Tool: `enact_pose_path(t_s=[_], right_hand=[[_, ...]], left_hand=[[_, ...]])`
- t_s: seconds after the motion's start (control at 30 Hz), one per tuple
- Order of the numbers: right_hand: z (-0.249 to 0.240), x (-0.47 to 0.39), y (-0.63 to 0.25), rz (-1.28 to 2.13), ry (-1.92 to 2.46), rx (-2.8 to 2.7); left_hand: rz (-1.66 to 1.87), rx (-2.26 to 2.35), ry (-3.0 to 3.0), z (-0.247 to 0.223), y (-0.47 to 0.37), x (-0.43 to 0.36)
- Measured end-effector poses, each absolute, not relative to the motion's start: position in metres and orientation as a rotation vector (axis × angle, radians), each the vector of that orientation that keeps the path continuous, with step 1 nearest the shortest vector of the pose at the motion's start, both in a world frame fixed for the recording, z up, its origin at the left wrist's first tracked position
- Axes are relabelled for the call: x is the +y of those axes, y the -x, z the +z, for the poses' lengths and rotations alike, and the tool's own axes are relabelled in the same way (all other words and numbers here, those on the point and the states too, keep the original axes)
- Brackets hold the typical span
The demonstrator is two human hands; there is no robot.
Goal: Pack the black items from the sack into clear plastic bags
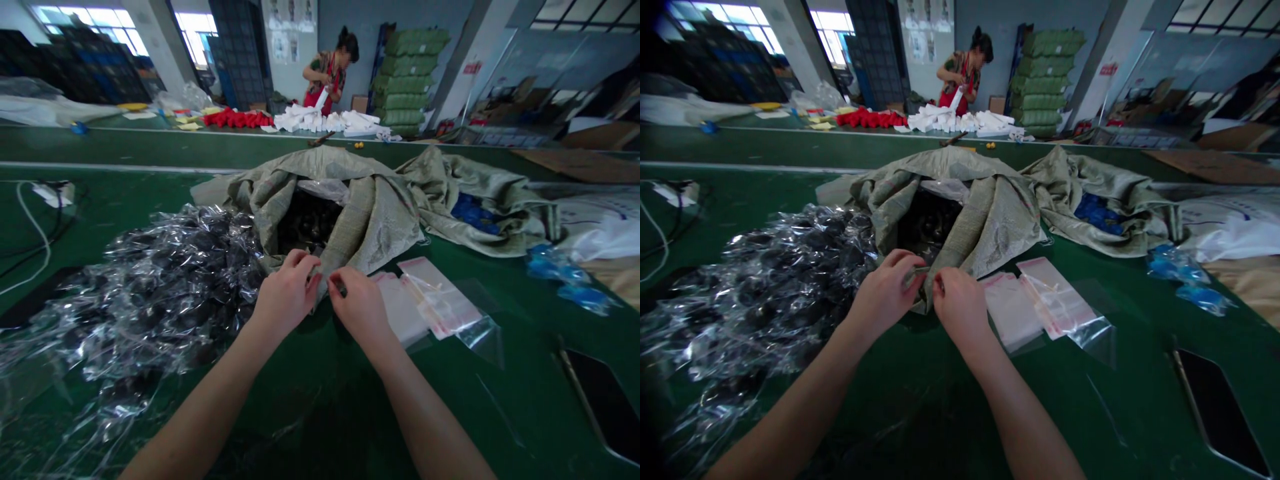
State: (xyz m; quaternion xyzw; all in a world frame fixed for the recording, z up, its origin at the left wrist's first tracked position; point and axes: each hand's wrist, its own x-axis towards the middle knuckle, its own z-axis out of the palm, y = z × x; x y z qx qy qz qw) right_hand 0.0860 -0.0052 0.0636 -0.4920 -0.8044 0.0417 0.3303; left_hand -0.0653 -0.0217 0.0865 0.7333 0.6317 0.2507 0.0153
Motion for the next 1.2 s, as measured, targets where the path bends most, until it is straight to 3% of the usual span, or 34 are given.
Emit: enact_pose_path(t_s=[0.1,0.3,0.5,0.83,1.2], right_hand=[[0.060,-0.008,-0.083,0.147,1.356,-1.949],[0.057,-0.012,-0.080,0.109,1.308,-1.839],[0.056,-0.015,-0.079,-0.045,1.370,-1.833],[0.073,-0.011,-0.084,0.497,1.410,-1.695],[0.089,-0.035,-0.085,0.063,1.292,-1.850]], left_hand=[[0.919,2.141,-2.050,0.082,0.056,-0.020],[0.752,1.908,-1.889,0.077,0.049,-0.017],[0.770,2.090,-1.934,0.073,0.050,-0.017],[0.981,1.828,-1.928,0.088,0.053,-0.024],[1.013,1.910,-2.084,0.105,0.053,-0.048]])
